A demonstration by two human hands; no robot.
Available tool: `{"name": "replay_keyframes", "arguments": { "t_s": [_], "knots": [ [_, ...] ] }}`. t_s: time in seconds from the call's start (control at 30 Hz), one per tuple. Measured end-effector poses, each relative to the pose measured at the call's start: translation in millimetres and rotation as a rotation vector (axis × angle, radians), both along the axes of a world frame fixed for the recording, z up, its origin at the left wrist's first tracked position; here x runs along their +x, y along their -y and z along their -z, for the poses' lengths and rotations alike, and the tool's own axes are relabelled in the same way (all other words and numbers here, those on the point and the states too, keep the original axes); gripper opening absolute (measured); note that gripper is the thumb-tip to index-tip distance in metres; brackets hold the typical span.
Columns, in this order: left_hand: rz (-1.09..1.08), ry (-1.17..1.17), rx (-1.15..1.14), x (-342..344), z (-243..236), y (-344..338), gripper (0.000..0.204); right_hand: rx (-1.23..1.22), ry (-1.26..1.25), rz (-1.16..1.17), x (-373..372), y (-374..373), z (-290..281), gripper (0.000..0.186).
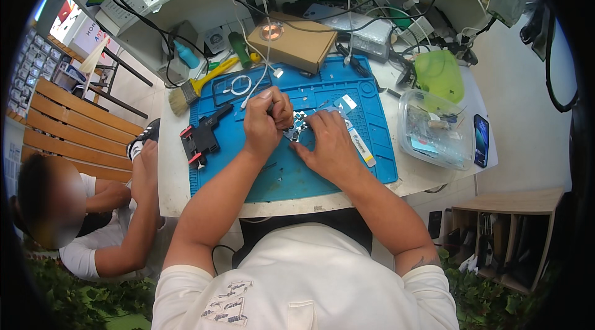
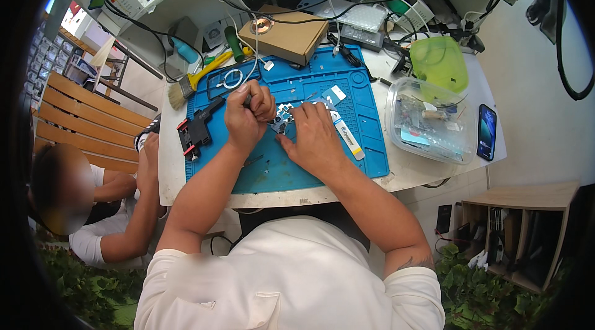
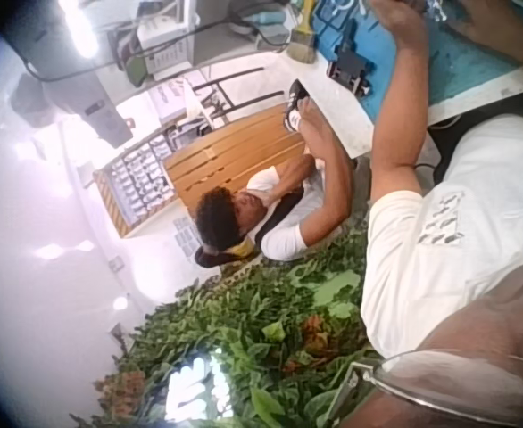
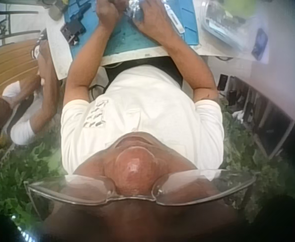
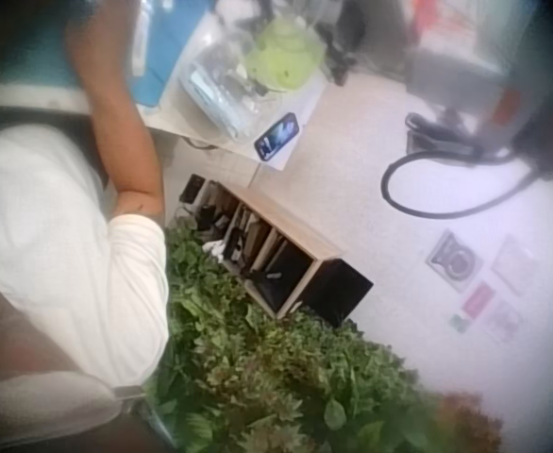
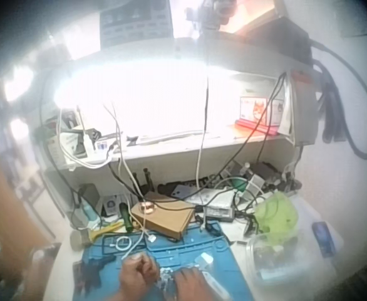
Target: The person uses a heat gun to heat a phone component, then uses a screwdriver to work on screws, and handles the component with their hands.
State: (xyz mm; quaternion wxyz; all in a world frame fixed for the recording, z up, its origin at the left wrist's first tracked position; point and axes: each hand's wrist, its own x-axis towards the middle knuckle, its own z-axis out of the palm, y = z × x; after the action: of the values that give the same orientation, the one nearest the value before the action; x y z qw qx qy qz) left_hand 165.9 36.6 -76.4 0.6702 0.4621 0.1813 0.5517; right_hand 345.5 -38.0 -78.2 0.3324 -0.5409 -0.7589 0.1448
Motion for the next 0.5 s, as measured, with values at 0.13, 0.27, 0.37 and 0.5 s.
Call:
{"name": "replay_keyframes", "arguments": {
  "t_s": [0.13, 0.27, 0.37, 0.5],
  "knots": [
    [-0.025, -0.071, -0.012, 3.8, -2.8, 1.7, 0.047, 0.003, 0.007, -0.002, -0.4, -0.1, -1.1, 0.056],
    [-0.072, -0.154, -0.017, 6.7, -1.5, 0.5, 0.053, -0.013, 0.006, -0.003, 0.0, -0.1, -2.1, 0.056],
    [-0.113, -0.314, 0.087, 12.2, -1.2, -1.6, 0.053, 0.007, 0.004, -0.008, 1.5, -1.0, -3.8, 0.054],
    [-0.157, -0.361, 0.078, 15.4, -2.5, 1.1, 0.051, -0.009, -0.018, -0.024, 3.1, -2.1, -2.9, 0.052]
  ]
}}
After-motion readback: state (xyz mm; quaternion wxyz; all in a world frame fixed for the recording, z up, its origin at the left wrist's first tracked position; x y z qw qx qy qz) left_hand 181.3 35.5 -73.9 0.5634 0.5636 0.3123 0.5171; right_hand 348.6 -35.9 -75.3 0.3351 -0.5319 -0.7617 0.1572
